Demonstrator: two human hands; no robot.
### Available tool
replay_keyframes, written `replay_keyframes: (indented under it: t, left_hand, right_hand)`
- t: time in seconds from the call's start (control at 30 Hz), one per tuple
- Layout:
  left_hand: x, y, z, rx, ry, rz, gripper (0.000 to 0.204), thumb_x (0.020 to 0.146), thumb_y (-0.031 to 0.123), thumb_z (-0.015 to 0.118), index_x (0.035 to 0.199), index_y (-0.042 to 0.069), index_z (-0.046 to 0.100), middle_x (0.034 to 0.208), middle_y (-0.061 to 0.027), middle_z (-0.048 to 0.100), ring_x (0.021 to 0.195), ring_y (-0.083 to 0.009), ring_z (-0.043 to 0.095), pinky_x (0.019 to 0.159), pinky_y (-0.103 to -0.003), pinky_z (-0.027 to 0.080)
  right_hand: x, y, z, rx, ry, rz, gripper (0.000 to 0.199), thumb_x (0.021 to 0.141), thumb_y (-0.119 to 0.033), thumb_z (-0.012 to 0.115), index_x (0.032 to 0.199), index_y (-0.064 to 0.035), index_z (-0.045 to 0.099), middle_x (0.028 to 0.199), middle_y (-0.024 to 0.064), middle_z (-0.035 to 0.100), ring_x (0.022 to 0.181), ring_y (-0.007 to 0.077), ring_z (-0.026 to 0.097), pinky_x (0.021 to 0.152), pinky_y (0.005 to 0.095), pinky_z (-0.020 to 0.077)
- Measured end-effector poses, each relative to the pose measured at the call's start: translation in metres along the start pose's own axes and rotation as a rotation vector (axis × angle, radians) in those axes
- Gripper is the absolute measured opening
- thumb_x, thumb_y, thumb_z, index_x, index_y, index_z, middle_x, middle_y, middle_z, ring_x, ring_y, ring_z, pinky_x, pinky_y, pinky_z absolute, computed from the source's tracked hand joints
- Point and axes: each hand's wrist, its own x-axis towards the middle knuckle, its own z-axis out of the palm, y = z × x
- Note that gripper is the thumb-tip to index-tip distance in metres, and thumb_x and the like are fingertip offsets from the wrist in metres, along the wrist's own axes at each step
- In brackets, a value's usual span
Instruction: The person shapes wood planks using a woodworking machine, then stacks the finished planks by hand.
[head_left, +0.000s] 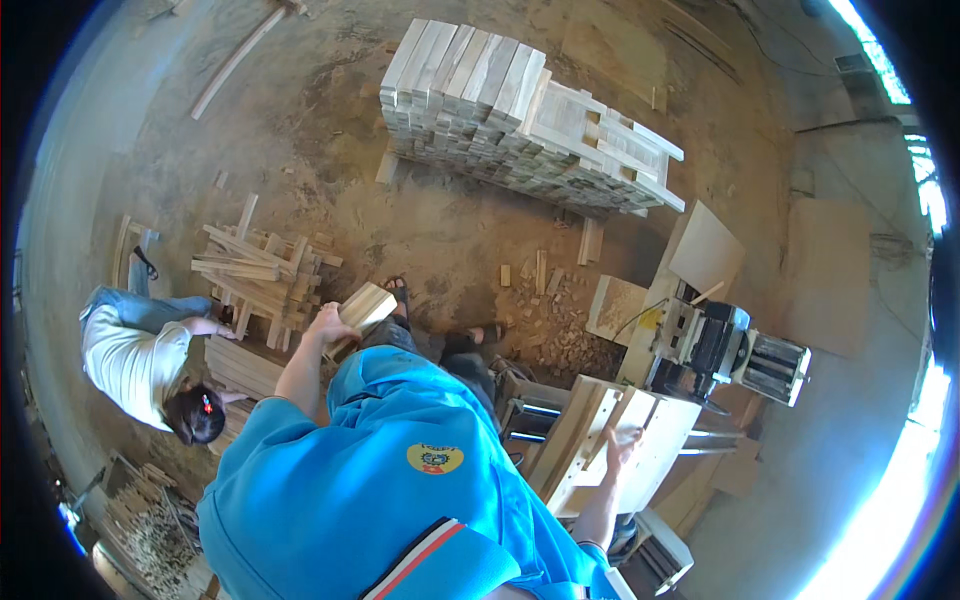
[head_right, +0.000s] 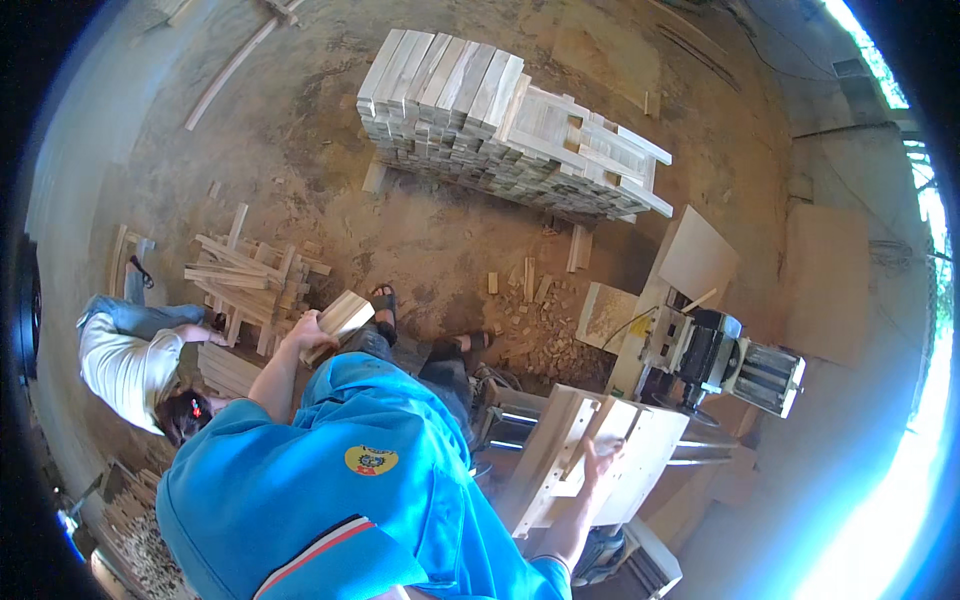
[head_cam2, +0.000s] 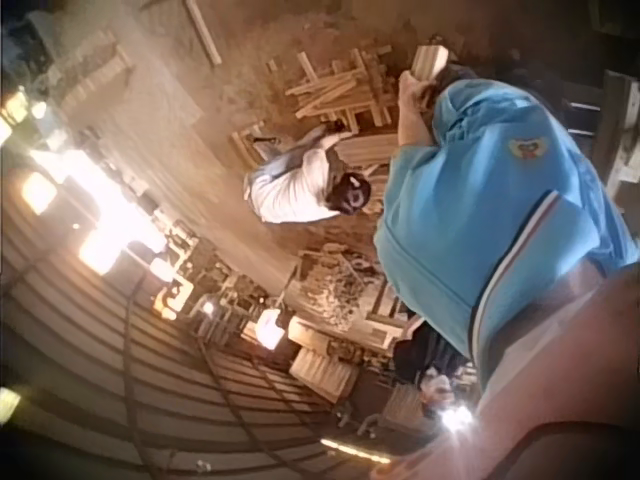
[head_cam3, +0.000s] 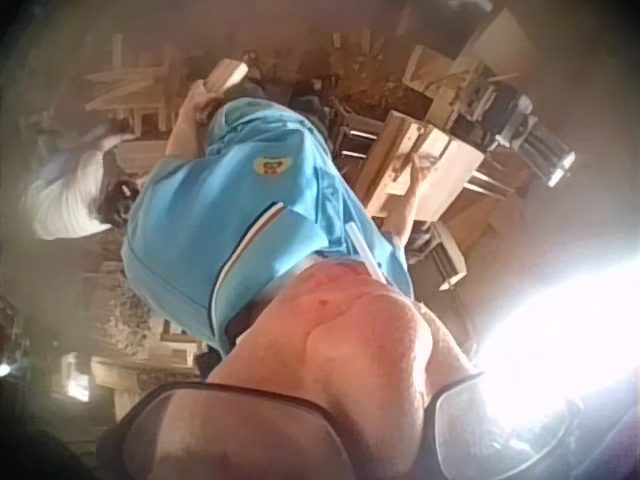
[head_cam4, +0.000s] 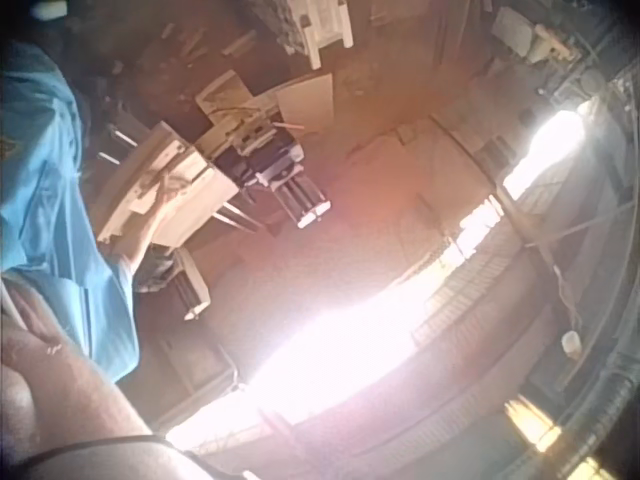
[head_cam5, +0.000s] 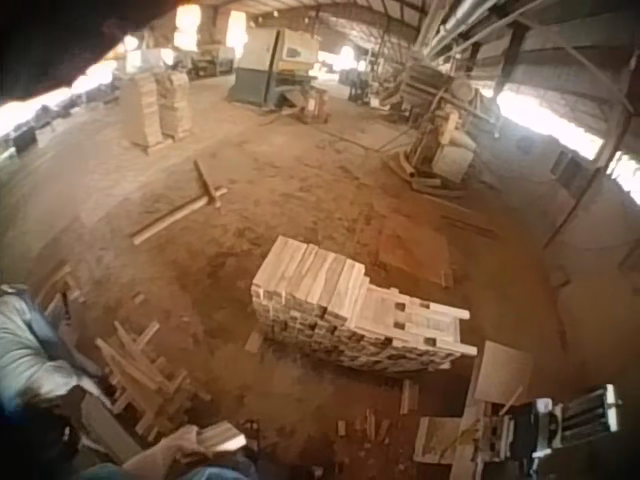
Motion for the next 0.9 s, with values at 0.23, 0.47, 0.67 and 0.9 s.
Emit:
replay_keyframes:
  t: [0.23,0.47,0.67,0.9]
  left_hand:
    - [0.015,-0.03,-0.031,-0.082,0.075,0.002,0.109,0.049,0.049,0.094,0.134,-0.007,0.053,0.131,-0.0242,0.059,0.122,-0.0348,0.057,0.106,-0.04,0.048]
    - [0.027,-0.05,-0.051,-0.279,0.049,-0.189,0.114,0.047,0.046,0.092,0.137,-0.008,0.05,0.134,-0.0249,0.057,0.123,-0.0336,0.059,0.103,-0.039,0.049]
    - [0.028,-0.008,-0.068,-0.436,0.172,-0.238,0.098,0.053,0.033,0.092,0.131,-0.011,0.054,0.125,-0.0239,0.065,0.112,-0.0305,0.065,0.096,-0.039,0.053]
    - [-0.017,0.08,-0.029,-0.8,0.362,-0.469,0.064,0.074,0.015,0.081,0.129,-0.007,0.057,0.112,-0.0175,0.07,0.096,-0.0253,0.069,0.081,-0.036,0.056]
  right_hand:
    - [-0.049,-0.114,0.013,0.046,-0.132,0.109,0.123,0.056,-0.029,0.091,0.153,0.0057,0.024,0.146,0.0292,0.041,0.137,0.042,0.04,0.117,0.049,0.0322]
    - [0.073,-0.247,0.027,0.751,-0.183,-0.187,0.1,0.069,-0.03,0.087,0.152,-0.0032,0.039,0.14,0.0159,0.051,0.129,0.0298,0.049,0.111,0.0431,0.0381]
    - [0.23,-0.479,0.129,1.123,-0.579,0.01,0.047,0.091,-0.036,0.065,0.127,-0.0057,0.06,0.111,0.0079,0.064,0.095,0.0214,0.064,0.084,0.0395,0.0518]
    - [0.346,-0.671,0.312,0.948,-0.966,-0.003,0.056,0.087,-0.043,0.061,0.131,-0.008,0.059,0.12,0.0106,0.064,0.102,0.0262,0.061,0.089,0.0421,0.0501]
